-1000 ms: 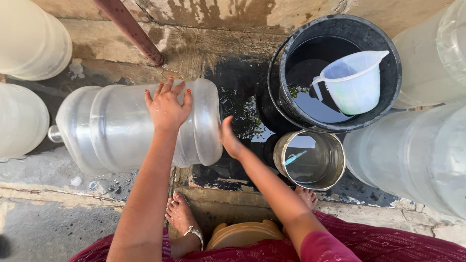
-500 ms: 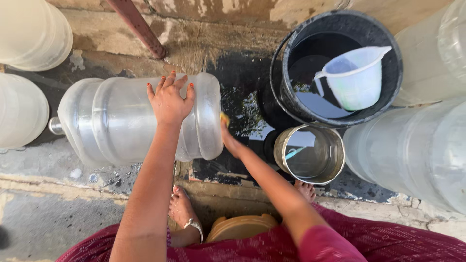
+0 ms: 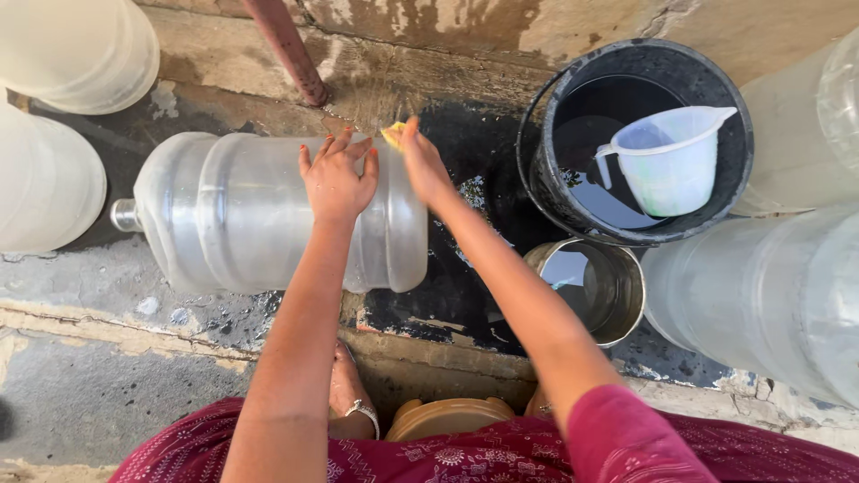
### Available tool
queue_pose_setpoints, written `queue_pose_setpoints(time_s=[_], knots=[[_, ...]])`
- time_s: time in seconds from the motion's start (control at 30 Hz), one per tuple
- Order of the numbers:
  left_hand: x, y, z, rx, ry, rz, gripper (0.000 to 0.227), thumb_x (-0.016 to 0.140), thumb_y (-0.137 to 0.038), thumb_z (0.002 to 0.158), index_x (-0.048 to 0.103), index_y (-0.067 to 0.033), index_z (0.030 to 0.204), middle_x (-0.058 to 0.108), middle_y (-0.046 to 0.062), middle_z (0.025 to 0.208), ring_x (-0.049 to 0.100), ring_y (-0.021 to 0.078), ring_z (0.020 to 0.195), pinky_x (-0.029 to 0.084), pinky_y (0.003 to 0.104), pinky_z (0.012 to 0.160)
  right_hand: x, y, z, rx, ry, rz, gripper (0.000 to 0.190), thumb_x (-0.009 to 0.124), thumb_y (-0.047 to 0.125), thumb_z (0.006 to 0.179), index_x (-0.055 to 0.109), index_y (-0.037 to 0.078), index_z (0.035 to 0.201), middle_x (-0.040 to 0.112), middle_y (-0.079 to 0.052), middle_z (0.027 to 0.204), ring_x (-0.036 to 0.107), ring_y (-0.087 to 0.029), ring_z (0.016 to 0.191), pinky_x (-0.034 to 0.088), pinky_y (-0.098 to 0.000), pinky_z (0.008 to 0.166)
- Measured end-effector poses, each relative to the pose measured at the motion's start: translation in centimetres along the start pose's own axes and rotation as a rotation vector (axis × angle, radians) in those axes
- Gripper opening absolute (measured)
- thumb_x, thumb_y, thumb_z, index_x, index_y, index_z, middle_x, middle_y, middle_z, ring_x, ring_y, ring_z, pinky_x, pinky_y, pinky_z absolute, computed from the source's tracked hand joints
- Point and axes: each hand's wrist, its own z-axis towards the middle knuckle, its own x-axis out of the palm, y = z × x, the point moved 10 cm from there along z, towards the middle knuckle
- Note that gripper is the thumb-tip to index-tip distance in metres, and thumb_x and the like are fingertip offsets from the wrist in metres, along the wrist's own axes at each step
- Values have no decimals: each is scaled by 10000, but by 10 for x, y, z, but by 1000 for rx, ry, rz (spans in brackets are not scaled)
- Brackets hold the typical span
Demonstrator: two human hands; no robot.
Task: The person cleans the exterior of a large plastic water jug using a yellow sponge and soapy water from a bucket, then lifts and rotates the jug to rinse it.
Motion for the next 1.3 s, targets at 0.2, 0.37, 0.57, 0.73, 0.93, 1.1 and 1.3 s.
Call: queue_pose_setpoints(time_s=[0.2, 0.37, 0.57, 0.73, 0.93, 1.1, 1.3], knots=[[15, 7, 16, -34, 52, -25, 318, 542, -355, 978, 784, -227, 1139, 620, 67, 1424, 532, 283, 1354, 191, 601, 1192, 52, -38, -226, -631, 583, -1165, 804, 514, 628, 1007, 448, 38, 1549, 510, -220, 1450, 376, -404, 1439, 179, -603, 1254], [18, 13, 19, -68, 114, -2, 381, 485, -406, 995, 784, -205, 1120, 593, 53, 1455, 512, 255, 1370, 176, 557, 1205, 44, -19, -197, -1029, 474, -1165, 700, 587, 621, 961, 514, 180, 1499, 472, -118, 1522, 305, -298, 1499, 154, -546, 1230], [7, 5, 12, -63, 99, -62, 587, 307, -489, 1045, 739, -131, 1219, 598, 55, 1451, 501, 256, 1380, 156, 559, 1205, -7, 26, 23, -127, 207, -638, 477, 312, 378, 1138, 654, 132, 1363, 576, -131, 1522, 471, -301, 1469, 239, -543, 1274], [4, 11, 6, -104, 83, -158, 687, 230, -558, 1064, 697, -111, 1295, 621, 63, 1419, 500, 257, 1385, 148, 528, 1228, 24, 31, -19, 17, 81, -999, 538, 342, 398, 1022, 692, 87, 1288, 642, -145, 1412, 548, -332, 1382, 374, -479, 1272], [29, 24, 18, -190, 152, -112, 823, 150, -668, 1030, 612, -90, 1391, 583, 106, 1448, 479, 250, 1399, 109, 486, 1248, 114, 59, -189, -602, 162, -1326, 836, 490, 511, 1005, 367, -124, 1533, 292, -372, 1594, 264, -507, 1509, 177, -573, 1242], [84, -2, 0, -112, 168, -273, 951, 207, -778, 955, 503, -41, 1479, 565, 134, 1456, 464, 240, 1393, 103, 473, 1211, 62, 43, -132, -216, 123, -1637, 1006, 533, 687, 852, 327, -40, 1516, 237, -327, 1618, 184, -473, 1511, 104, -547, 1220], [51, -13, -15, -29, 143, -323, 672, 524, -684, 943, 630, -230, 1427, 498, 125, 1552, 409, 338, 1458, 228, 502, 1245, 10, 75, -128, -309, -87, -1533, 1085, 464, 794, 905, 318, -59, 1560, 314, -264, 1602, 222, -381, 1525, 93, -539, 1238]])
